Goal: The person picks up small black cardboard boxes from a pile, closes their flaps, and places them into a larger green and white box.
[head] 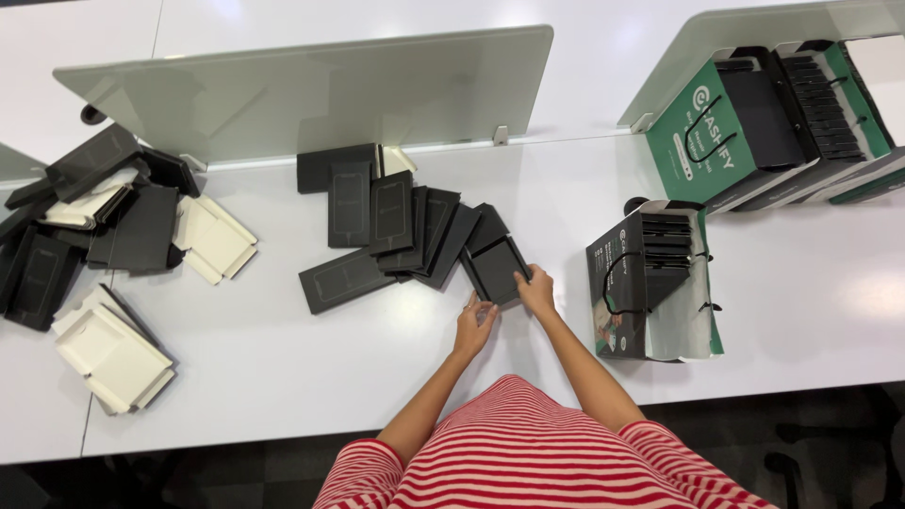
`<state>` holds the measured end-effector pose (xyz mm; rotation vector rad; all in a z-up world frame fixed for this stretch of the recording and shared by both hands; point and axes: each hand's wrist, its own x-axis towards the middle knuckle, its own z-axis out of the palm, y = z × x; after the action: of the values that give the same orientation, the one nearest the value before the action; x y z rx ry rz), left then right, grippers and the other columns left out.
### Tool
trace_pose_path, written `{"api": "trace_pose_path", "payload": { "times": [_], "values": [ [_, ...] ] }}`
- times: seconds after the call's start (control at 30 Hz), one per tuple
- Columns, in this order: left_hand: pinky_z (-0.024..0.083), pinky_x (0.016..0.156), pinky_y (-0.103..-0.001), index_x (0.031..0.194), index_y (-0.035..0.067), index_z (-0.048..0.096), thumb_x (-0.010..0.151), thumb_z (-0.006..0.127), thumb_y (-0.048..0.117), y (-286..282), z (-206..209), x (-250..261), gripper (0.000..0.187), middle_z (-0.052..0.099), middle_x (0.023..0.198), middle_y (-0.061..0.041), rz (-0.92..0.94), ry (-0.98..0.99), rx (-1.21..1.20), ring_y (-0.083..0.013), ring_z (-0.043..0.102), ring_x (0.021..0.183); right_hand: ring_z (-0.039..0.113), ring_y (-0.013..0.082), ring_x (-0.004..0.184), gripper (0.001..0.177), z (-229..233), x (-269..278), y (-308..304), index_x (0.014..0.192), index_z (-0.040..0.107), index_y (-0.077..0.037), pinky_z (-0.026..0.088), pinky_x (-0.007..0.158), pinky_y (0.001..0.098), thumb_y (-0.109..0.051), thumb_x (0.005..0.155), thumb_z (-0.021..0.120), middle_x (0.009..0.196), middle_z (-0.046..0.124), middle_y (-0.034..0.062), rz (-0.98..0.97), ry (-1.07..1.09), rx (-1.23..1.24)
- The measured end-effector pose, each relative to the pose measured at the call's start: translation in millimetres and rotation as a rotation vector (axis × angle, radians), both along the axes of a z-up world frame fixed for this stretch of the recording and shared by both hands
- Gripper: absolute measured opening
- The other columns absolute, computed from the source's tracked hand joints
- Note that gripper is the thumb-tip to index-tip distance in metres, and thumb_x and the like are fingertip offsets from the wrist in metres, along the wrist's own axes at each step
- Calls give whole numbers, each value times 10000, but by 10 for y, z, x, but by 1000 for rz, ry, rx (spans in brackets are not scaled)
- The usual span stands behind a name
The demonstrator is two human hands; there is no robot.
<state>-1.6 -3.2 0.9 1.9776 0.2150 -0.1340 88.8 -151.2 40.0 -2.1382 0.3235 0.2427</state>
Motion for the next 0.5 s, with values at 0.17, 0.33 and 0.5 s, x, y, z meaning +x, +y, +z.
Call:
{"api": "trace_pose_path", "payload": {
  "times": [0.17, 0.33, 0.5],
  "values": [
    [579, 765, -385, 1287, 31, 692, 972, 698, 370, -113, 67, -84, 463, 766, 1147, -282, 221, 231, -384, -337, 729, 910, 714, 231, 812, 322, -9, -233, -48, 1151, 639, 7, 566, 692, 367, -219, 943, 735, 970, 746, 148, -221, -149, 138],
    [602, 888, -324, 1302, 2, 620, 947, 707, 318, -11, 205, -18, 484, 703, 1137, -101, 291, 138, -779, -191, 723, 1012, 697, 152, 803, 328, 92, -411, 33, 1145, 567, 6, 608, 631, 317, -232, 963, 701, 988, 711, 107, -343, -176, 445],
    [618, 906, -329, 1291, -38, 614, 933, 742, 275, 284, 674, -8, 493, 684, 1057, -98, 389, 55, -935, -183, 708, 993, 643, 103, 753, 306, 312, -492, 356, 1045, 561, 0, 604, 665, 290, -249, 977, 727, 889, 661, 77, -285, -215, 576]
  ]
}}
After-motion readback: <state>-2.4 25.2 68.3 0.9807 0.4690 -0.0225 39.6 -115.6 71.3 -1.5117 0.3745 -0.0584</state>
